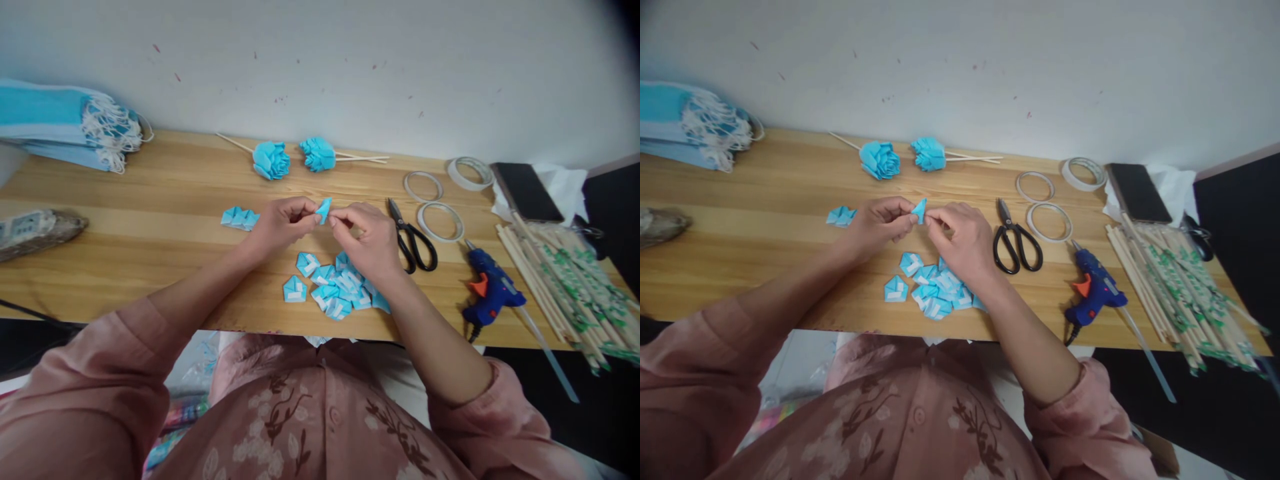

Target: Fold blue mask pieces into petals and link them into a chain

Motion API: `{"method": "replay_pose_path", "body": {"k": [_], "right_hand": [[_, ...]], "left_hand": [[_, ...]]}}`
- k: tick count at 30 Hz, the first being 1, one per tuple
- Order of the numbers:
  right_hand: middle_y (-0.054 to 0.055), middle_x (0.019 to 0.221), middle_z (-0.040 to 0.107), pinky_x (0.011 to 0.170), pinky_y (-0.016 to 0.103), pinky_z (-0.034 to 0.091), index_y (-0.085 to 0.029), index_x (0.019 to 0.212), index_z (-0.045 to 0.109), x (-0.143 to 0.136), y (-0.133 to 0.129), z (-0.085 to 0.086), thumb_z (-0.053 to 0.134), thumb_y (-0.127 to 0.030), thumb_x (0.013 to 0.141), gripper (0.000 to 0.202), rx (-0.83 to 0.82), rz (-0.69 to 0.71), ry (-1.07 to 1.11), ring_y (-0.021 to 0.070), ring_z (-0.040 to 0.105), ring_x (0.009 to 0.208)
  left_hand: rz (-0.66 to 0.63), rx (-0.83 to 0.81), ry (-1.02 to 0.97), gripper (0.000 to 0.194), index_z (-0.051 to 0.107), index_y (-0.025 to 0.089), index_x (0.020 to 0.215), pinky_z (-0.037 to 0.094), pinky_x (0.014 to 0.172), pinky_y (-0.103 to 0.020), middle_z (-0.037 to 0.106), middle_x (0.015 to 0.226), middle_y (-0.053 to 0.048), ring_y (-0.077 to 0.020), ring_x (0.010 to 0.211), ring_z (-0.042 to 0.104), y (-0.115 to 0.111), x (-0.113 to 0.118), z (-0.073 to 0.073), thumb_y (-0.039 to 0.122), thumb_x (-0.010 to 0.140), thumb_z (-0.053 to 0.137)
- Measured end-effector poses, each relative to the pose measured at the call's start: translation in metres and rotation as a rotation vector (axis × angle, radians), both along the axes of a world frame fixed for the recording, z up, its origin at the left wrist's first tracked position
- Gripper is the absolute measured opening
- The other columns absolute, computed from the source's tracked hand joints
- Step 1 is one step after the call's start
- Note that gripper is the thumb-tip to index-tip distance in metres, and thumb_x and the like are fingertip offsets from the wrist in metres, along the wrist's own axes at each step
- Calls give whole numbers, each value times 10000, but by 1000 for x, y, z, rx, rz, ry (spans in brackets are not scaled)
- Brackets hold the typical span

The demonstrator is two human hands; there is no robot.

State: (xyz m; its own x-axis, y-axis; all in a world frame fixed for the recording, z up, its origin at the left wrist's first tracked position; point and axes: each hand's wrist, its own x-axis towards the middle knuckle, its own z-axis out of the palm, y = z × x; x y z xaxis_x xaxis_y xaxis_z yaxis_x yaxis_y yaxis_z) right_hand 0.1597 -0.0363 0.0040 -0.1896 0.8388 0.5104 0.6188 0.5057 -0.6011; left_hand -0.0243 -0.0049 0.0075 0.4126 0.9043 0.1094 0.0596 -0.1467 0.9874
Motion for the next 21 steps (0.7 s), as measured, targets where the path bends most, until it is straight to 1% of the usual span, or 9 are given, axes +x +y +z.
{"method": "replay_pose_path", "body": {"k": [7,13,17,19,21], "right_hand": [[12,761,684,749,350,437,-236,826,706,1,1,-1,561,-231,930,179,-4,-1,-18,193,603,753],[16,762,698,734,337,432,-222,802,696,0,0,0,572,-222,911,165,26,-75,-34,190,617,740],[15,752,700,717,324,437,-210,792,690,3,5,0,573,-231,891,155,7,-129,-36,181,616,714],[14,748,699,713,317,444,-206,781,683,5,6,4,572,-227,877,148,-3,-167,-24,179,618,710],[11,737,693,707,313,451,-212,769,669,10,3,16,573,-225,875,144,-3,-211,-13,181,620,711]], "left_hand": [[3,-51,-13,166,641,171,754,320,459,-198,495,549,51,-67,492,411,0,0,0,321,787,702],[15,-82,-34,187,625,163,754,343,440,-184,507,549,51,-59,470,422,1,0,-1,326,776,716],[64,-125,-28,156,577,163,737,372,439,-164,531,555,52,-52,463,450,3,-3,0,270,778,684],[88,-137,-23,150,555,164,721,375,431,-160,536,553,52,-50,456,455,5,-3,1,248,783,662],[111,-148,-24,153,539,165,703,368,416,-159,535,549,52,-49,446,454,6,-4,1,236,789,644]]}}
